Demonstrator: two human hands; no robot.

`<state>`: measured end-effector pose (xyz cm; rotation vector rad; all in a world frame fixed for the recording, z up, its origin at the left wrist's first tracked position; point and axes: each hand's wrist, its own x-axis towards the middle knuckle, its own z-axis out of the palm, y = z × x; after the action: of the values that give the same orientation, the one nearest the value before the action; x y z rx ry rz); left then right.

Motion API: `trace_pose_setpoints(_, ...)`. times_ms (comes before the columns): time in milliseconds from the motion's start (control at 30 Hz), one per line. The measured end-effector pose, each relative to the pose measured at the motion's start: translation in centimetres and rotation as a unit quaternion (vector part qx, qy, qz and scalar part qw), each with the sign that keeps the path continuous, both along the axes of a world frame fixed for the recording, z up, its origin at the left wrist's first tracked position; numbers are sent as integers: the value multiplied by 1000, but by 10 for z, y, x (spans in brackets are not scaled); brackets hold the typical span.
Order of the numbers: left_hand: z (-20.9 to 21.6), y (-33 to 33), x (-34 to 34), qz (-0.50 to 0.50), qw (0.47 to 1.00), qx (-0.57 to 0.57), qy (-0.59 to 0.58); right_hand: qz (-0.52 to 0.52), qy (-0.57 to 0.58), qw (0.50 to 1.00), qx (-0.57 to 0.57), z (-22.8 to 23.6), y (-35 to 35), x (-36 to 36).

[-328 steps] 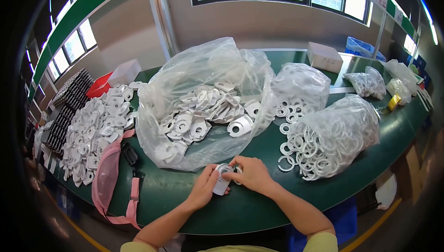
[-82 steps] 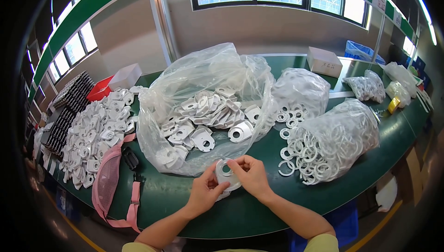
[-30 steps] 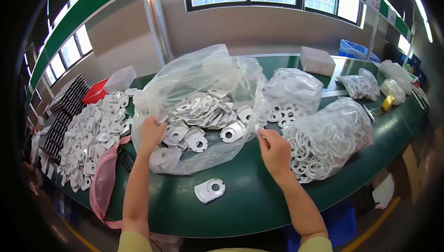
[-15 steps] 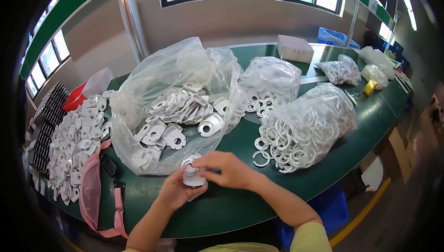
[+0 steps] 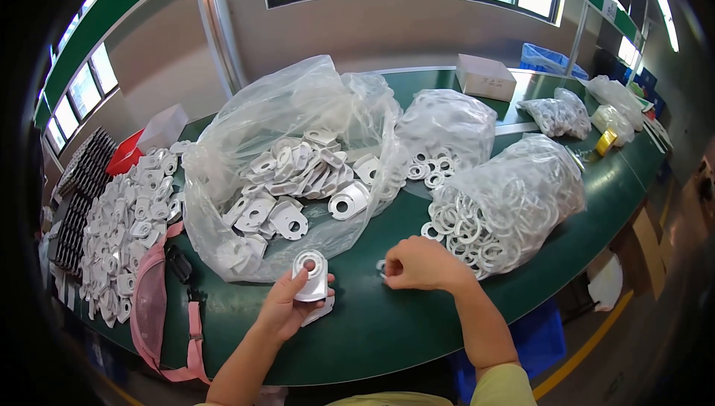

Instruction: The person assembles plastic components by hand, inserting plastic rings into plastic housings at a factory workbench.

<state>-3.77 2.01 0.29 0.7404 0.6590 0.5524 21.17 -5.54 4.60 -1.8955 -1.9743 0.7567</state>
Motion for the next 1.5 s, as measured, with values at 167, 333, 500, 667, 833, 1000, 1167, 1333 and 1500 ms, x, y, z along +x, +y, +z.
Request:
trace_pose_setpoints(167, -4, -2, -6, -20, 1000, 13, 15, -117, 194, 965, 134, 2, 7, -13)
trace_pose_setpoints(333, 3, -4, -1, -55, 998, 21, 17, -221, 59, 947, 227, -21, 8, 7)
trace_pose_setpoints(500, 4, -8, -1, -60, 997, 34, -24, -196, 284, 936, 72, -10, 11, 25)
trace_pose_setpoints(667, 5, -10, 2, -63, 995, 48, -55, -254, 489, 833, -40, -10, 17, 33)
trace_pose_setpoints(833, 1, -8, 1, -69, 995, 59, -48, -220, 574, 785, -79, -22, 22, 40)
trace_pose_setpoints(1000, 0, -11, 3, -74, 994, 72, -33, -181, 673, 717, -12, -30, 32, 9)
trace_pose_setpoints(1167, -2, -13, 5, -81, 994, 73, -20, -120, 515, 846, 59, -34, 27, -47)
trace_pose_setpoints(1333, -1, -13, 4, -92, 992, 85, -21, -120, 474, 868, 86, -32, 25, -61)
trace_pose_setpoints(1500, 0, -14, 5, -94, 991, 91, -22, -115, 389, 907, 109, -28, 21, -64)
